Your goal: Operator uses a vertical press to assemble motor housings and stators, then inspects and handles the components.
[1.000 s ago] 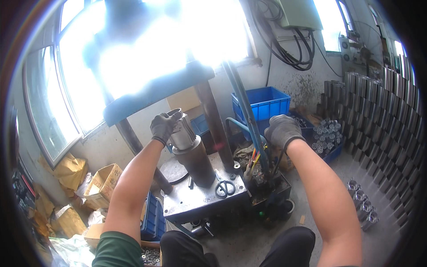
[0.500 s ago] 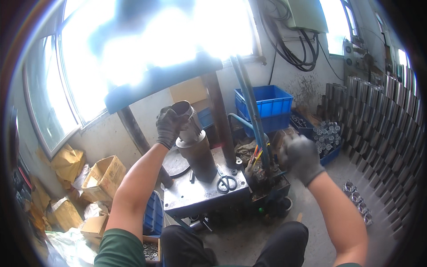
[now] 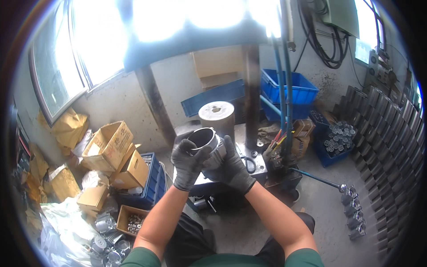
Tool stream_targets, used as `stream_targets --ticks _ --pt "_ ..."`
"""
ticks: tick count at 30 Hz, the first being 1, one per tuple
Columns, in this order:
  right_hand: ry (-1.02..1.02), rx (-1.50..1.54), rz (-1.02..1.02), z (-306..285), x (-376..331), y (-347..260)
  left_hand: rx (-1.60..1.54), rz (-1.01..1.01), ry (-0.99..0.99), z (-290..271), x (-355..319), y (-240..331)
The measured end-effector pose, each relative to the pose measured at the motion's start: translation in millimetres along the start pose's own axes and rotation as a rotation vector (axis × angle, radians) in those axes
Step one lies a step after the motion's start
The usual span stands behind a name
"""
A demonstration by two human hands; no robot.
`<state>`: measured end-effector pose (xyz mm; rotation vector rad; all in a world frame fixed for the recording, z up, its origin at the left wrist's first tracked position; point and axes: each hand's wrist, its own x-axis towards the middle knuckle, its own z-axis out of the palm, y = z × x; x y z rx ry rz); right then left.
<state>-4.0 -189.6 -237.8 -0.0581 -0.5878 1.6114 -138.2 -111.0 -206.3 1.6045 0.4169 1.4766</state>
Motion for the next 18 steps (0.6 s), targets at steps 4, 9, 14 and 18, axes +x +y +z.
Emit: stream_targets --ticks 4,9,14,18 --pt "0.173 -0.982 -0.398 -65 30 35 0.521 0.563 -0.111 -34 1 -39" --pt "0.412 -0.056 -0.035 -95 31 41 0.422 0.305 -0.214 -50 6 -71" --pt "0.157 0.883 0.268 -146 21 41 0.440 0.076 -0.324 -51 -5 -97" --pt "0.479 -0.051 -0.014 -101 25 57 0.408 0.112 -0.295 -55 -7 -104"
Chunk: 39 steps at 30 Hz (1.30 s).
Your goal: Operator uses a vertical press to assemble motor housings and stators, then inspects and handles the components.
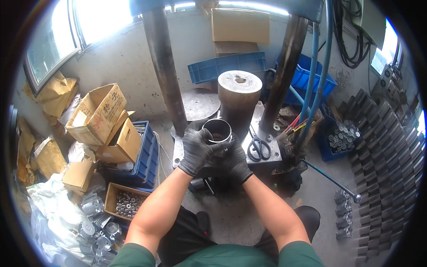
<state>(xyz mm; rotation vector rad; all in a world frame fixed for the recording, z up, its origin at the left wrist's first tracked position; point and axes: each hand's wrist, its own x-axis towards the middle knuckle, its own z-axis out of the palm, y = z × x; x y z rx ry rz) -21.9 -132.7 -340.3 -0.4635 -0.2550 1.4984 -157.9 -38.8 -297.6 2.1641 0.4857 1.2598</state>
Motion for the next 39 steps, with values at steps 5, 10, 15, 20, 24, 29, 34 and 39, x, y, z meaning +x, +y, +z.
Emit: stream_targets --ticks 5,10,15,20,24,29,34,39 --pt "-0.048 -0.013 -0.161 33 -17 -13 0.114 0.163 0.077 -12 12 47" --pt "0.000 0.107 0.115 -10 -4 -19 0.039 -0.110 -0.009 2 7 24" --pt "0.005 0.057 -0.020 8 -17 -7 -0.056 -0.010 -0.014 -2 3 34" --pt "0.006 0.013 0.075 7 -9 -18 -0.168 -0.189 0.009 -1 10 38" --pt "0.033 0.003 0.039 -18 9 -21 0.136 -0.148 -0.005 3 10 34" --pt "0.040 -0.417 -0.260 -41 -1 -3 -0.135 -0.284 0.023 4 6 56" --pt "0.276 -1.363 -0.726 -25 -62 19 -0.597 -0.582 0.093 -7 3 68" --pt "0.149 -0.464 -0.375 3 -113 20 -0.869 -0.627 0.156 -9 -15 67"
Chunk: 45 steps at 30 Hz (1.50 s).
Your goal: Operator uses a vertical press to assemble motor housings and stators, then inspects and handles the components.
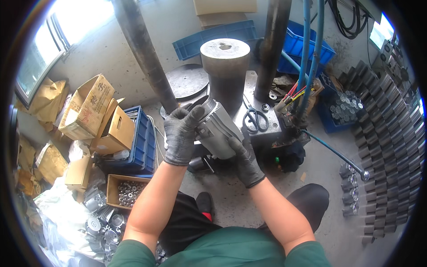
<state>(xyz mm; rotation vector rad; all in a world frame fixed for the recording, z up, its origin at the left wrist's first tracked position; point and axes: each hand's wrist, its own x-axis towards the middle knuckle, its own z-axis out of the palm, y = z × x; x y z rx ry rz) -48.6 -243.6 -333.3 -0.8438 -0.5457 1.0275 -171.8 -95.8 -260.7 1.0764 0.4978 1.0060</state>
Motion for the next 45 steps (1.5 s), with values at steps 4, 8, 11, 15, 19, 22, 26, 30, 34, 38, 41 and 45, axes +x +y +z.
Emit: stream_targets --ticks 4,8,11,15,19,22,26,30,34,38,41,45 --pt "-0.141 0.118 0.077 -7 -24 -18 -0.039 -0.122 -0.017 6 -22 -4" --pt "0.048 0.194 0.048 -36 -60 -16 0.060 -0.177 -0.219 3 -40 -18" --pt "0.164 0.321 0.093 -54 -88 -14 0.304 -0.244 -0.512 14 -59 -11" --pt "0.202 0.263 0.088 -60 -98 -11 0.366 -0.192 -0.542 4 -60 -42" --pt "0.286 0.248 0.045 -66 -103 -16 0.352 -0.326 -0.451 29 -62 -50" --pt "0.320 0.174 -0.013 -66 -100 -25 0.308 -0.338 -0.430 34 -62 -56" --pt "0.285 0.119 0.001 -64 -100 -28 0.345 -0.192 -0.442 22 -57 -69" --pt "0.267 0.026 0.037 -54 -92 -23 0.357 -0.119 -0.299 10 -47 -67" --pt "0.326 -0.052 -0.102 -27 -82 -22 0.477 -0.078 -0.295 10 -24 -39" --pt "0.427 -0.129 -0.049 -7 -62 -10 0.452 -0.226 -0.264 -9 6 -63" --pt "0.426 -0.205 -0.072 -5 -61 -12 0.401 -0.398 -0.264 -5 -2 -52" --pt "0.366 -0.310 -0.342 -1 -68 -14 0.318 -0.087 -0.241 3 -12 -50"
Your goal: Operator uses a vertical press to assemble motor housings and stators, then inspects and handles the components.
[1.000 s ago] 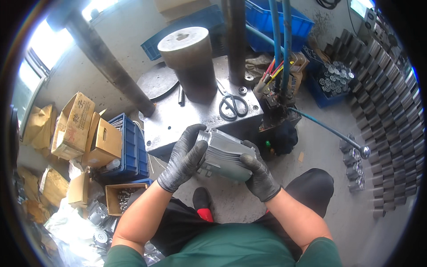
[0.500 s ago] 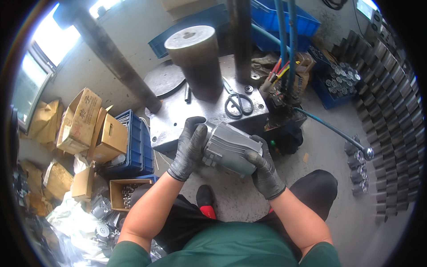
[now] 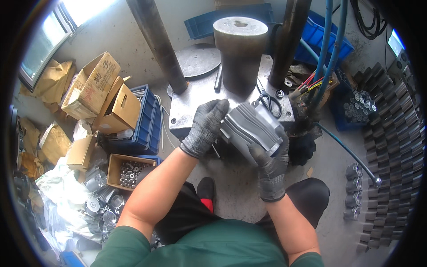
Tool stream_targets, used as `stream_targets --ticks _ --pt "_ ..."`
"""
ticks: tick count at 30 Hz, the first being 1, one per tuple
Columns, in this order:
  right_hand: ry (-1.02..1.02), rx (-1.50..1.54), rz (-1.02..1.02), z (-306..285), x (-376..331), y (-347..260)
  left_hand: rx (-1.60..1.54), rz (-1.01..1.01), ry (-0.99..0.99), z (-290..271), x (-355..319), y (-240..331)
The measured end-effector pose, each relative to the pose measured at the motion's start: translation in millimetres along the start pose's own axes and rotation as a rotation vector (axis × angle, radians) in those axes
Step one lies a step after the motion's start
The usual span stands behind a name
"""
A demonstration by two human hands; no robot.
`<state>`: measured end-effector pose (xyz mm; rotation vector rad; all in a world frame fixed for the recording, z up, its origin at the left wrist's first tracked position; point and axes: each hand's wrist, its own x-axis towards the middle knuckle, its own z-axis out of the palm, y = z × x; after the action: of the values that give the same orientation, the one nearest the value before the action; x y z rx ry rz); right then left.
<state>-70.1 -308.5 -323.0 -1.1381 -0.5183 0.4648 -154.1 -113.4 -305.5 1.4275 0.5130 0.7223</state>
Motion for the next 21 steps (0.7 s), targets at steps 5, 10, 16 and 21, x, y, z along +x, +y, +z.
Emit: stream_targets --ticks 5,10,16,21 --pt "-0.024 -0.186 -0.045 -1 4 6 0.202 -0.218 0.058 -6 18 -24" --pt "-0.103 -0.076 0.116 -12 10 -6 0.050 -0.402 0.063 7 4 3" --pt "-0.031 -0.240 -0.146 -22 -6 12 0.039 -0.050 0.123 12 -10 -15" --pt "-0.200 -0.892 -0.782 -22 5 -1 -0.083 -0.146 0.176 5 -5 -24"
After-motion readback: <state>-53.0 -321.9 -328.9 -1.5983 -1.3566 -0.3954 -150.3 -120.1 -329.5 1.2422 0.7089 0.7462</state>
